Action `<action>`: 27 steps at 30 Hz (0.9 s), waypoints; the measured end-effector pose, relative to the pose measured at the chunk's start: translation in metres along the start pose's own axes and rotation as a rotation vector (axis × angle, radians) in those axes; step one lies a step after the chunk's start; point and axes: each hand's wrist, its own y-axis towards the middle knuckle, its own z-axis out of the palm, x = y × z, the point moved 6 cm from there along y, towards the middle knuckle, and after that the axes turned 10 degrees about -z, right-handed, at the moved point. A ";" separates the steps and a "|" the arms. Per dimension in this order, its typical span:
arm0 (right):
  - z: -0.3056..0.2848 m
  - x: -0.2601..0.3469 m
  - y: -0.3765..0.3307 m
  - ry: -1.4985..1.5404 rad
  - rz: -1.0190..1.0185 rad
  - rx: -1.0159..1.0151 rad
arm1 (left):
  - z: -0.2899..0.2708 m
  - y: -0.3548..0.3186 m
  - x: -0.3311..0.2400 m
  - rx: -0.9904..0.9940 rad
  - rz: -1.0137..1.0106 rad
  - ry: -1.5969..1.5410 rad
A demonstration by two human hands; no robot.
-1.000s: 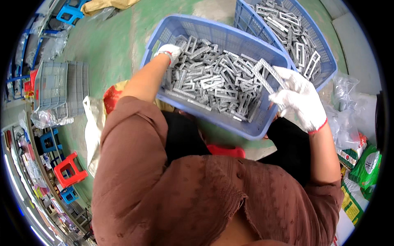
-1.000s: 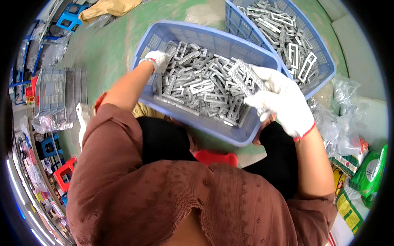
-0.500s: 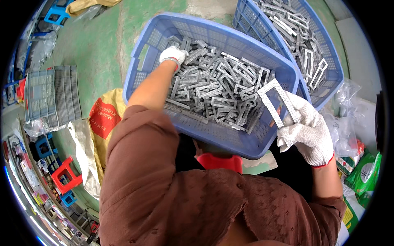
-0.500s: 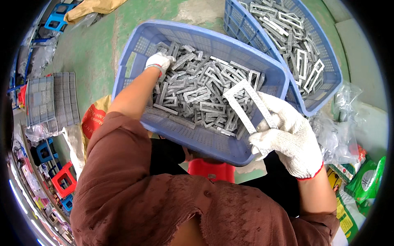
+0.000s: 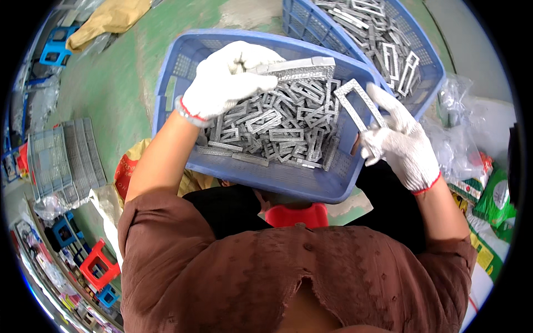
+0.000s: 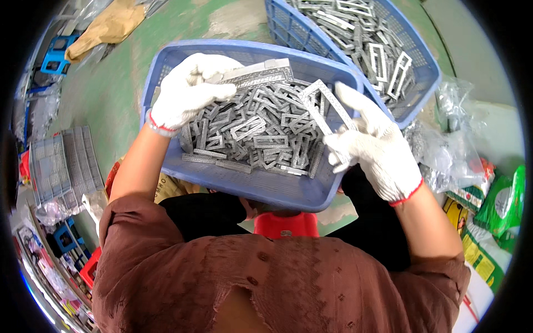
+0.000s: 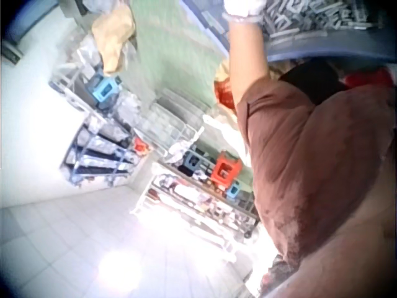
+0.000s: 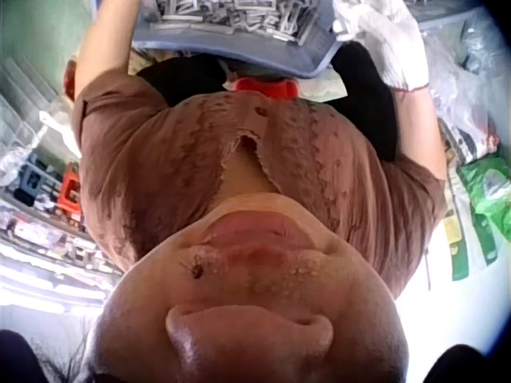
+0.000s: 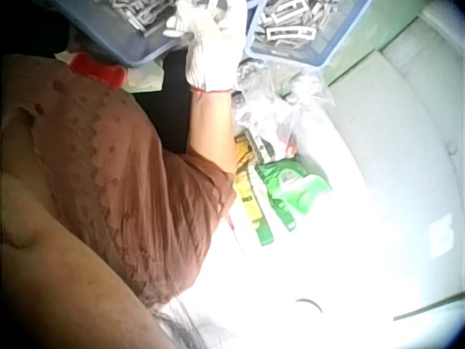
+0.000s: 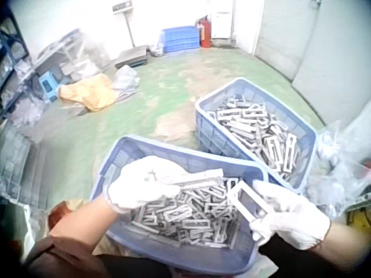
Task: The person sits on a low stool and sorts small rectangular metal parts from a blue basket into a white sack. They repeatedly pick up handfuls of parts, inspect them, and transfer them into the sack.
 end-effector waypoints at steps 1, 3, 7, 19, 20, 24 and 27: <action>0.000 0.000 -0.001 0.034 0.006 -0.019 | 0.009 -0.004 -0.005 0.011 0.028 0.013; -0.001 -0.002 0.003 0.074 0.017 0.014 | 0.028 -0.020 -0.024 0.050 0.047 0.116; -0.011 -0.019 0.001 0.294 -0.010 0.023 | 0.087 -0.056 -0.077 0.084 0.525 1.193; 0.030 -0.013 0.000 0.440 0.114 0.153 | 0.073 -0.066 -0.055 -0.027 0.527 0.579; 0.031 -0.014 0.001 0.420 0.139 0.154 | 0.072 -0.065 -0.053 -0.023 0.458 0.468; 0.035 -0.018 0.009 0.385 0.141 0.164 | 0.062 -0.058 -0.039 -0.074 0.091 -0.078; 0.041 -0.018 0.021 0.392 0.048 0.218 | 0.059 -0.049 -0.079 -0.093 0.714 0.452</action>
